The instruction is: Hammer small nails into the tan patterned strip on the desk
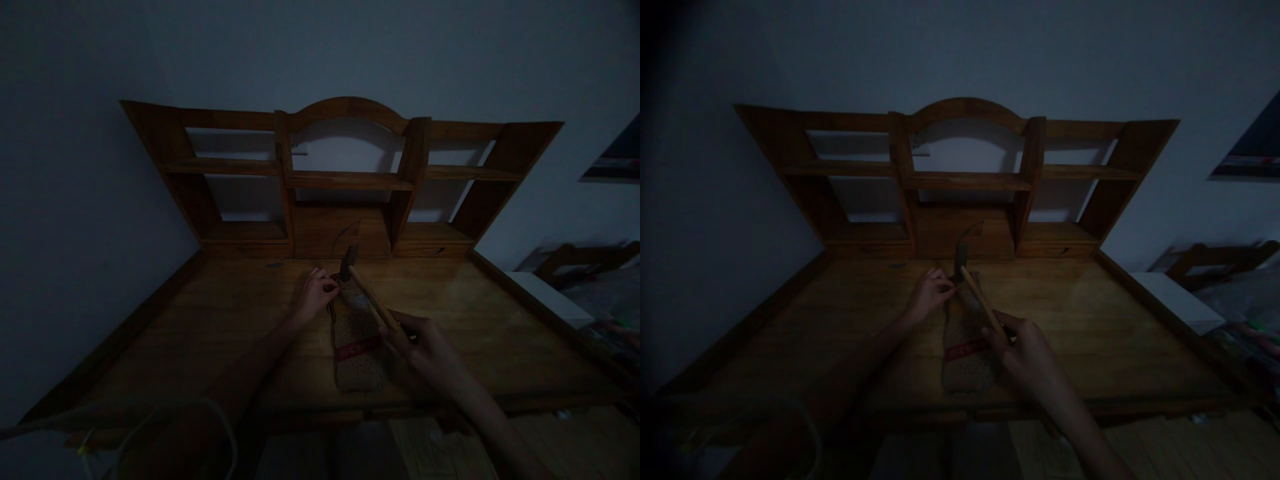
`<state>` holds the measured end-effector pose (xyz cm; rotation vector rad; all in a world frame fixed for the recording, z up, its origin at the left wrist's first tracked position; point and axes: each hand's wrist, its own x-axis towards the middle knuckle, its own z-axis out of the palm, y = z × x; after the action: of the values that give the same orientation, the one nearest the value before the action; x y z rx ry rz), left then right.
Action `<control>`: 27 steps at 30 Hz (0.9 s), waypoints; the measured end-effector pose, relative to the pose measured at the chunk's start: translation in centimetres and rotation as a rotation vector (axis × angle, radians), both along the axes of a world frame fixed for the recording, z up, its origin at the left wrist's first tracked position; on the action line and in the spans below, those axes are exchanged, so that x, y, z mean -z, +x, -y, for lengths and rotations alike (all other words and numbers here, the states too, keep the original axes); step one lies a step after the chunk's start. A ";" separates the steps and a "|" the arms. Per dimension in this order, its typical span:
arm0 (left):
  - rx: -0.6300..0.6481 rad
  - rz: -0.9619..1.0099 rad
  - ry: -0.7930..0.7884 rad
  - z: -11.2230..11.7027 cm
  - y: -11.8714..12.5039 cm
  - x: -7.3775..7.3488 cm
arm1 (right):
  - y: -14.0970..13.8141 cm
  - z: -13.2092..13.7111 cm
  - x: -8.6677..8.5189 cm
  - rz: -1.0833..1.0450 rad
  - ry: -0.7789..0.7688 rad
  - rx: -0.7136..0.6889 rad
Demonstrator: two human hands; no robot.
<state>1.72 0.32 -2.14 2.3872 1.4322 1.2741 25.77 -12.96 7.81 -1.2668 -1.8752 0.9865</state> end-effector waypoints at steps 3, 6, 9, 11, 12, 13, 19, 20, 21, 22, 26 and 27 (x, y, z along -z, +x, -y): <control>-0.006 0.010 -0.018 0.1 0.0 -0.1 | -0.2 0.0 0.1 0.003 0.010 -0.010; -0.008 0.010 -0.029 0.1 0.0 -0.1 | -0.3 0.0 0.3 0.018 0.026 -0.038; -0.012 0.003 -0.035 0.1 0.0 -0.1 | -0.4 0.0 0.4 0.022 0.021 -0.014; -0.020 0.006 -0.035 0.0 0.0 0.0 | -0.5 0.0 0.5 0.019 0.018 0.007; -0.023 0.006 -0.036 0.0 0.0 0.0 | -0.5 0.0 0.6 0.020 0.018 0.014; -0.026 0.004 -0.038 0.0 0.0 0.1 | -0.5 0.0 0.7 0.026 0.016 0.012; -0.025 0.016 -0.034 0.0 0.0 0.1 | -0.5 0.0 0.5 0.006 0.010 0.008; -0.025 0.020 -0.032 0.0 0.0 0.1 | -0.6 0.1 0.2 -0.010 0.007 0.015; -0.025 0.023 -0.032 0.0 0.0 0.0 | -0.6 0.1 -0.1 -0.024 0.004 0.020; -0.024 0.025 -0.034 0.0 0.0 0.0 | -0.7 0.0 -0.4 -0.032 0.004 0.021; -0.016 0.026 -0.032 0.1 0.0 -0.1 | -1.1 -0.5 -0.5 -0.017 0.034 0.025; -0.017 0.023 -0.033 0.1 0.0 -0.1 | -1.2 -0.7 -0.3 -0.009 0.036 0.019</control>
<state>1.77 0.24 -2.06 2.3374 1.4581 1.2670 24.57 -12.26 8.14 -1.2547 -1.8629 0.9424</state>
